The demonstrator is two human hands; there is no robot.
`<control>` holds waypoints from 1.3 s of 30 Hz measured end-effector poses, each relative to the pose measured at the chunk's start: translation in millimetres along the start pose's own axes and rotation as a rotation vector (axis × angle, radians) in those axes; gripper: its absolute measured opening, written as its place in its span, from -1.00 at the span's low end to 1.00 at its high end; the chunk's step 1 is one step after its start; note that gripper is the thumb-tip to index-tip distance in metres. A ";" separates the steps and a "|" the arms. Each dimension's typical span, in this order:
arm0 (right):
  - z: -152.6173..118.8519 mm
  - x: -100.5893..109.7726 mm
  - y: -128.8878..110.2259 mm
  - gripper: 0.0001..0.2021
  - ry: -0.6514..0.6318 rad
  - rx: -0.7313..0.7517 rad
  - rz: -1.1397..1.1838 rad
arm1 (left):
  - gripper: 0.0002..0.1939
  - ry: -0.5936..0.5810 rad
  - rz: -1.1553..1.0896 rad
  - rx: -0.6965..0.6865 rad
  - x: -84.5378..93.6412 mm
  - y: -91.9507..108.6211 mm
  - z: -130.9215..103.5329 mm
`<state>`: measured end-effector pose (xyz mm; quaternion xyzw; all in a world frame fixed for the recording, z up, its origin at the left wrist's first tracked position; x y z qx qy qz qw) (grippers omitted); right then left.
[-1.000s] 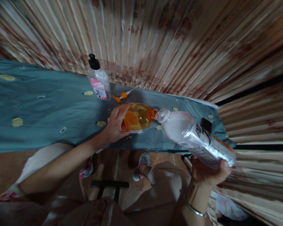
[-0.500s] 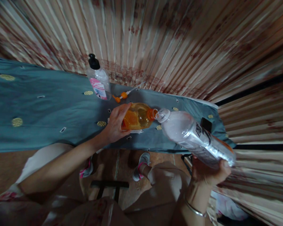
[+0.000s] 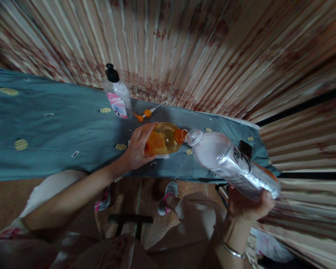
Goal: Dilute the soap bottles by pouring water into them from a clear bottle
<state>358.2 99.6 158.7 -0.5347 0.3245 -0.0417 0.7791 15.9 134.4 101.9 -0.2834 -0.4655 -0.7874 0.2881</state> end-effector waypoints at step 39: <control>0.3 -1.1 -0.3 -0.61 -0.007 0.034 0.012 | 0.04 -0.007 0.001 0.017 1.7 2.7 0.9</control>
Point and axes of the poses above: each hand's wrist, its own z-axis towards the middle knuckle, its own x-axis out of the back of the hand, y = z × x, the point moved 5 cm from there along z, towards the middle knuckle, and after that the axes turned 5 degrees about z, right-handed, at the moved point
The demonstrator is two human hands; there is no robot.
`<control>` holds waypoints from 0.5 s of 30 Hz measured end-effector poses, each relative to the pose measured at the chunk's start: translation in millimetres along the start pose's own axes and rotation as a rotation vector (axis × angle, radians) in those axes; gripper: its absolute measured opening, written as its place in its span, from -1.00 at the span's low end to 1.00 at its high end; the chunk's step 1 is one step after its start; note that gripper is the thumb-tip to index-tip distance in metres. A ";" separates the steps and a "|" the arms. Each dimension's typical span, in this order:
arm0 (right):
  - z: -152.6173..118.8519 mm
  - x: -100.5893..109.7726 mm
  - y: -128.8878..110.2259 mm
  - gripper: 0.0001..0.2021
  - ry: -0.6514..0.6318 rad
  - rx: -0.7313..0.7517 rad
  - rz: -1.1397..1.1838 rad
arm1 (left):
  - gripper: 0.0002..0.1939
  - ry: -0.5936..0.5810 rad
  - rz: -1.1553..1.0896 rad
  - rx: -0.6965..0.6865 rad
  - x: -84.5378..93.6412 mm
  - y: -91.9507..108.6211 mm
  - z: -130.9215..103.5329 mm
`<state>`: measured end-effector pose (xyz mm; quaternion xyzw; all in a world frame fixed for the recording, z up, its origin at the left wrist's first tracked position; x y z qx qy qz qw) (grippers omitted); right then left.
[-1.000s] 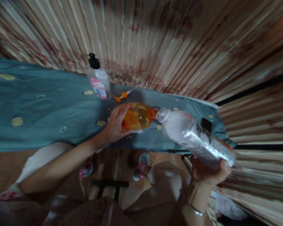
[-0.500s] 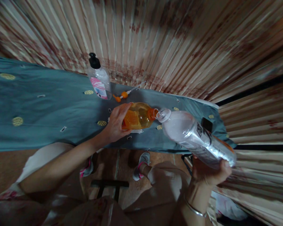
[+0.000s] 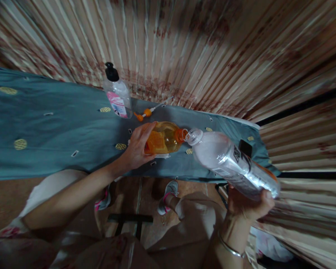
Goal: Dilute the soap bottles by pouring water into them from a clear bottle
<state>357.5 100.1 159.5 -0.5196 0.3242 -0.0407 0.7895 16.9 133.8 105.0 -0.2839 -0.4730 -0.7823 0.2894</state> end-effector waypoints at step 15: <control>-1.8 -3.3 -1.3 -0.57 0.001 -0.017 -0.008 | 0.04 -0.009 -0.005 0.013 -0.9 -1.3 0.5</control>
Point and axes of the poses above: each hand's wrist, its own z-axis towards the middle knuckle, its own x-axis out of the back of the hand, y = z × x, the point moved 5 cm from there along z, towards the middle knuckle, and after that the axes turned 5 degrees about z, right-handed, at the moved point
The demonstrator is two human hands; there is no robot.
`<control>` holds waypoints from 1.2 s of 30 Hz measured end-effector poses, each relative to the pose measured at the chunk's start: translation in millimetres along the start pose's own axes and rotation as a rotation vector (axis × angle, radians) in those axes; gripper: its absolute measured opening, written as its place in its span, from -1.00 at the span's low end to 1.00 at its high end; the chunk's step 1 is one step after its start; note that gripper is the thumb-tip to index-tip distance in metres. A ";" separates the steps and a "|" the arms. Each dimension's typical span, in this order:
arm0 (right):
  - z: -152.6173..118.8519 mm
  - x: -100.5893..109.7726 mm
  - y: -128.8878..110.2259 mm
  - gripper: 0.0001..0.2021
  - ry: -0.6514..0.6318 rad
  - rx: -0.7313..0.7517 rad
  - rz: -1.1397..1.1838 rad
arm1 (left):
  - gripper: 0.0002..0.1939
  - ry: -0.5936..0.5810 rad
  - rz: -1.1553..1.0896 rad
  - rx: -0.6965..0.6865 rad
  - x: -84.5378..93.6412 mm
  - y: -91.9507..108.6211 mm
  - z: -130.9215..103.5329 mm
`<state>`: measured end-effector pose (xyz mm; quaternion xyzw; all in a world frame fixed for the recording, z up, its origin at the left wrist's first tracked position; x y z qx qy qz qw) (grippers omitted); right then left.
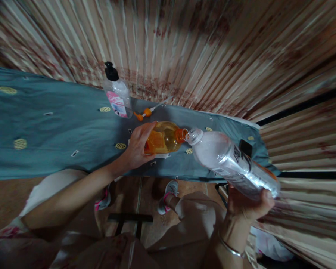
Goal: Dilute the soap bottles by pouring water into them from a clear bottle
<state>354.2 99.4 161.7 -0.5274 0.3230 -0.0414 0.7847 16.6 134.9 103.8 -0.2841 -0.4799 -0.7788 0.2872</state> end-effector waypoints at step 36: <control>-8.2 0.3 0.6 -0.57 0.030 -0.033 -0.024 | 0.09 0.069 0.059 -0.045 -2.5 -2.6 0.1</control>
Point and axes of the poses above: each hand's wrist, its own z-axis towards the middle knuckle, its own x-axis out of the back of the hand, y = z × x, the point moved 5 cm from there along z, towards the middle knuckle, and after that the axes turned 5 degrees about z, right-handed, at the moved point
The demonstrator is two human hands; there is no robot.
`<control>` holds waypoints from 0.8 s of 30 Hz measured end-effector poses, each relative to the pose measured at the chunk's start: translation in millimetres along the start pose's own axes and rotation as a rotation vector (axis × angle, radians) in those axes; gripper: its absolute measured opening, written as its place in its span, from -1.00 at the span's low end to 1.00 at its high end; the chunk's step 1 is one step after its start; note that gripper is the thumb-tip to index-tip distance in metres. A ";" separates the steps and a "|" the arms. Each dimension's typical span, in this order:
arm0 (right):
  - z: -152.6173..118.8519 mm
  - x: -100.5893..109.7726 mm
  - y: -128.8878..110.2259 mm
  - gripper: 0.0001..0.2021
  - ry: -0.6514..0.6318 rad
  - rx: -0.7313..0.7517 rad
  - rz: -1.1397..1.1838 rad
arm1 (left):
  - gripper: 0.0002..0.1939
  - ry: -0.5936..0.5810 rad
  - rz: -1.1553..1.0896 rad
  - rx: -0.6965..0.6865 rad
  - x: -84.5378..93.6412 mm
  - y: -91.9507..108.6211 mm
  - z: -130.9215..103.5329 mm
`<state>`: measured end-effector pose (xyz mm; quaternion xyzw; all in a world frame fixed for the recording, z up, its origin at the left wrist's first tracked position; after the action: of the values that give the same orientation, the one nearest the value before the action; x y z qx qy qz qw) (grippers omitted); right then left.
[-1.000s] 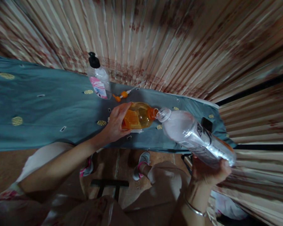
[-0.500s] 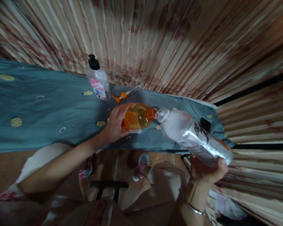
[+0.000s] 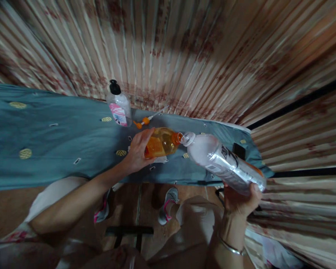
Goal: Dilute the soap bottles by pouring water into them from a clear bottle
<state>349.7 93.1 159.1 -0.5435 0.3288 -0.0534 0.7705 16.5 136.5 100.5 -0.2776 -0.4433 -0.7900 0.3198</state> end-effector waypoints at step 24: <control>2.7 7.3 3.9 -0.58 0.041 -0.021 -0.049 | 0.04 -0.022 0.010 0.052 -1.2 4.0 8.2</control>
<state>355.9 93.6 153.0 -0.5583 0.3317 -0.0798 0.7563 21.6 142.4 105.5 -0.2800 -0.4659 -0.7735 0.3259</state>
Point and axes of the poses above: each hand's wrist, its own z-axis towards the middle knuckle, its own x-axis out of the back of the hand, y = z × x, the point moved 5 cm from there along z, towards the middle knuckle, and after that the axes turned 5 degrees about z, right-handed, at the moved point
